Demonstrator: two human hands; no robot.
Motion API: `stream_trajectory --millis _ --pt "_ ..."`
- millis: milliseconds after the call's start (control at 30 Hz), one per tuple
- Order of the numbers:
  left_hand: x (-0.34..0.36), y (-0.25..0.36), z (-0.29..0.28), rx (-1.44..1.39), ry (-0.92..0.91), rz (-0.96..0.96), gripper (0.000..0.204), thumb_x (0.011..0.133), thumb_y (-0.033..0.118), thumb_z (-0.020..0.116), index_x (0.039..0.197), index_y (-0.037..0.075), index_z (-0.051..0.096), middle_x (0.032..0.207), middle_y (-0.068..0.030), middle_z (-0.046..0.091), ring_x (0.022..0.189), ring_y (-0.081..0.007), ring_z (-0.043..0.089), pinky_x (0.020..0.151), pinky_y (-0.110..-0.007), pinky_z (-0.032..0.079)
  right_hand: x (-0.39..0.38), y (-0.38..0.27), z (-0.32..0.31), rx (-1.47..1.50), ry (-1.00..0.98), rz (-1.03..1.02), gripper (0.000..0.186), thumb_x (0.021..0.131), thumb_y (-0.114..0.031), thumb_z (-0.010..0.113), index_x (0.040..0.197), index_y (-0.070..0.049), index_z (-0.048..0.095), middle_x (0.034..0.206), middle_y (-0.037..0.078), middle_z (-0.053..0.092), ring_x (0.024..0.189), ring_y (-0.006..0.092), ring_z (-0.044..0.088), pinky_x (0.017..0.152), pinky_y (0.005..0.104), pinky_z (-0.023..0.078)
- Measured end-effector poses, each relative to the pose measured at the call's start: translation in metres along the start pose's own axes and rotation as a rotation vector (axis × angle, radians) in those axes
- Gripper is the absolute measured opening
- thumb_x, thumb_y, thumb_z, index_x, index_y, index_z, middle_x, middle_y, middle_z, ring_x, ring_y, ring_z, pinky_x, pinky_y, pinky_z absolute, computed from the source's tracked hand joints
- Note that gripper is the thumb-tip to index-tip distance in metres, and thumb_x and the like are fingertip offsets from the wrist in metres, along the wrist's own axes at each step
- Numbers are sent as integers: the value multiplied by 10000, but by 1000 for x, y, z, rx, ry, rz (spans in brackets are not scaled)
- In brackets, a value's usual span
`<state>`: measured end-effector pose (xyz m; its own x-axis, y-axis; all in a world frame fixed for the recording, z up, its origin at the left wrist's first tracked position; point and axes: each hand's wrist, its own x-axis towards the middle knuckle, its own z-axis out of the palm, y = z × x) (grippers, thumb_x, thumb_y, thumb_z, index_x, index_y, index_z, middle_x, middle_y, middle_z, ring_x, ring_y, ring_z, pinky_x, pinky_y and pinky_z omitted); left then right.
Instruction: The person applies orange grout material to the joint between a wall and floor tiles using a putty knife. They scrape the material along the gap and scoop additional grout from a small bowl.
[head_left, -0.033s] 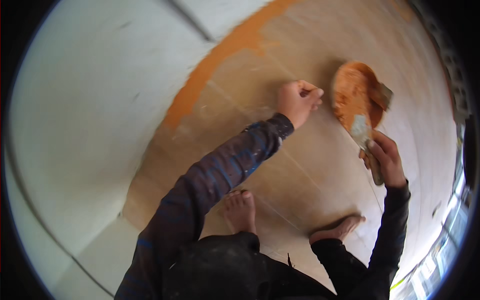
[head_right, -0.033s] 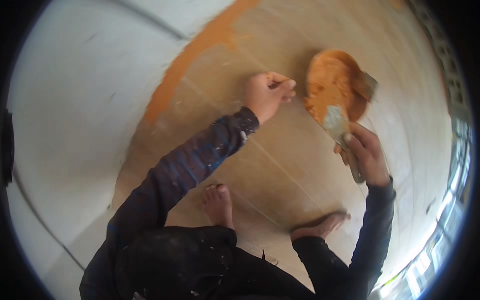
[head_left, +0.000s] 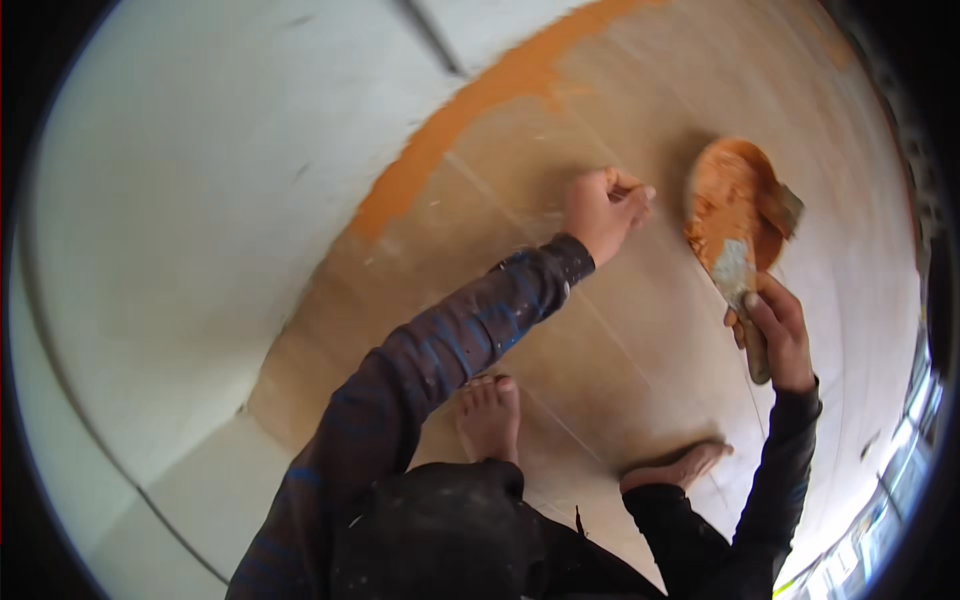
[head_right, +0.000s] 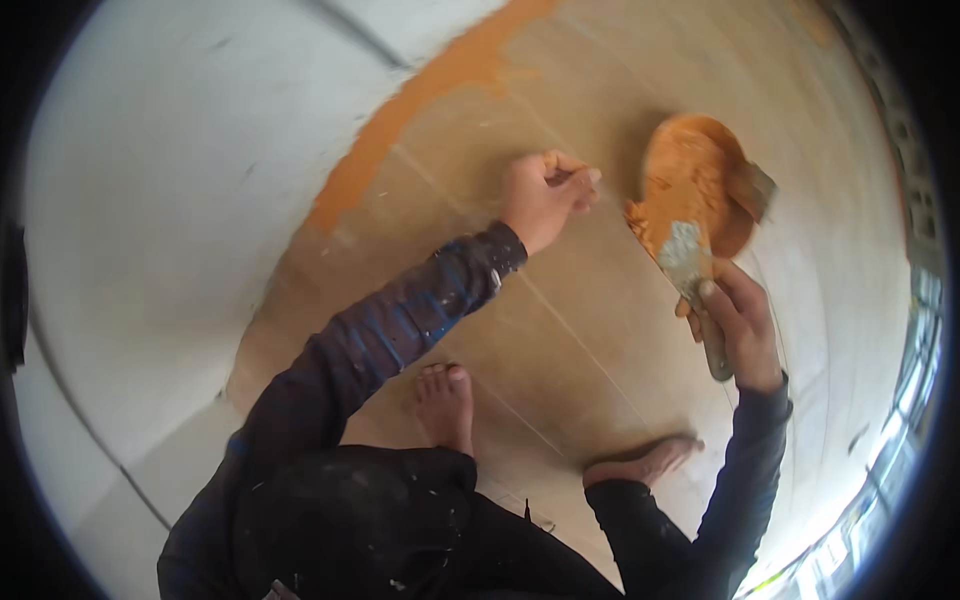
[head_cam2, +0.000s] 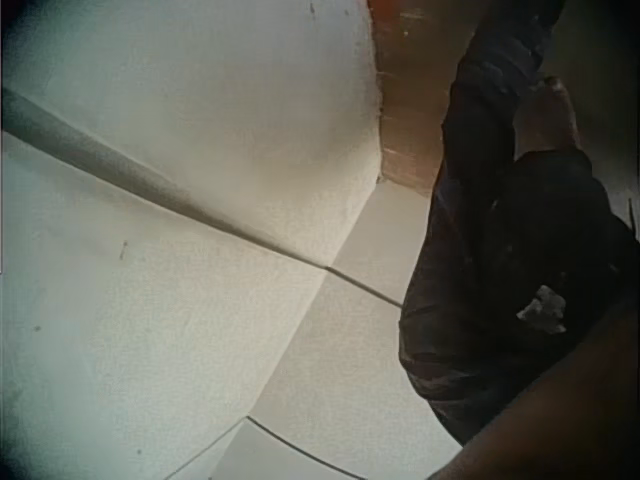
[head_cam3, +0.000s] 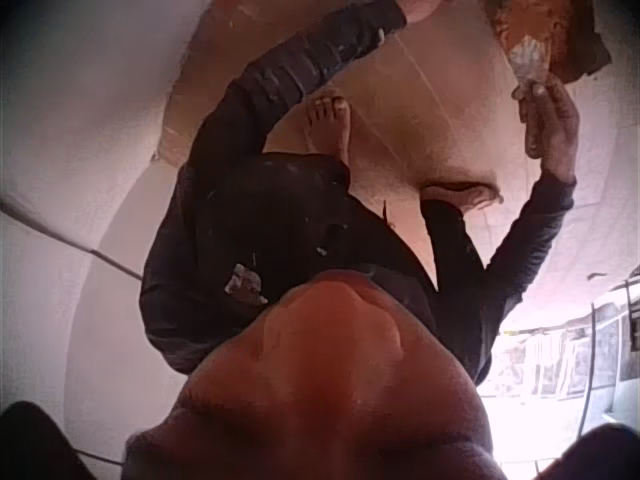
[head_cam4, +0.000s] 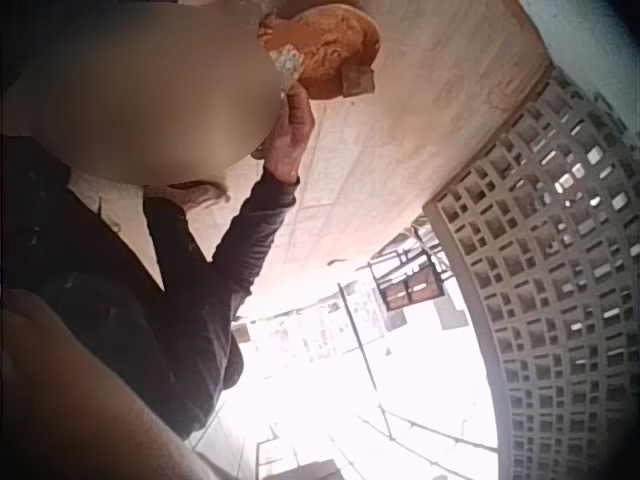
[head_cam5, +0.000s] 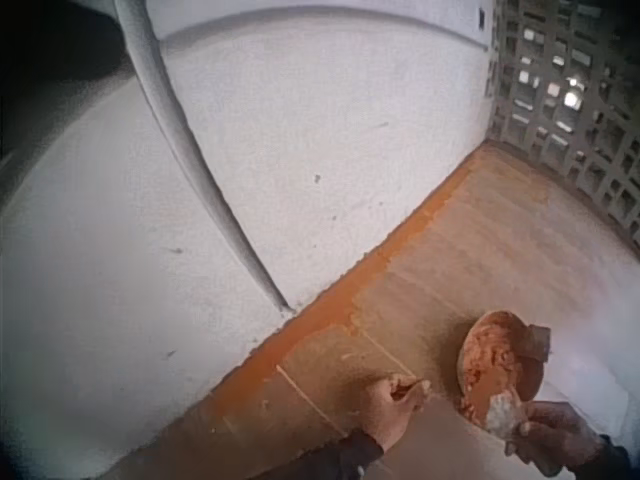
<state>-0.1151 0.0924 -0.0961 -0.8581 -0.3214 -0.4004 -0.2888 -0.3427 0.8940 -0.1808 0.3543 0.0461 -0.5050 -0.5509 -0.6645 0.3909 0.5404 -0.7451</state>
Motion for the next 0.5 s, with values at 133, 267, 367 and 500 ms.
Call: stream_trajectory --millis 133,267,367,500 --pt "-80 -1 -69 150 139 192 119 966 94 735 1021 -7 702 841 -25 692 720 -62 628 644 -234 520 20 -14 59 -7 -94 -256 343 1031 -108 500 1347 -24 606 965 49 673 721 66 521 641 244 464" --pt "-192 -37 -176 583 619 252 119 919 138 788 970 39 746 816 -58 714 705 -120 635 668 -279 518 70 -18 183 -414 -118 -669 538 919 37 534 1450 -45 559 1125 142 635 910 254 590 805 327 506" --pt "-267 -62 -262 739 981 191 154 927 186 783 956 39 745 818 -67 712 693 -140 632 668 -292 516 95 -19 267 -746 -31 -869 646 842 46 580 1478 -59 533 1193 209 568 1064 401 557 909 405 522" --pt "-309 -79 -298 799 1170 117 164 952 189 754 929 31 715 793 -54 678 692 -128 598 661 -298 502 123 -7 334 -837 40 -850 658 834 14 598 1483 -64 520 1225 193 529 1117 382 540 917 424 533"
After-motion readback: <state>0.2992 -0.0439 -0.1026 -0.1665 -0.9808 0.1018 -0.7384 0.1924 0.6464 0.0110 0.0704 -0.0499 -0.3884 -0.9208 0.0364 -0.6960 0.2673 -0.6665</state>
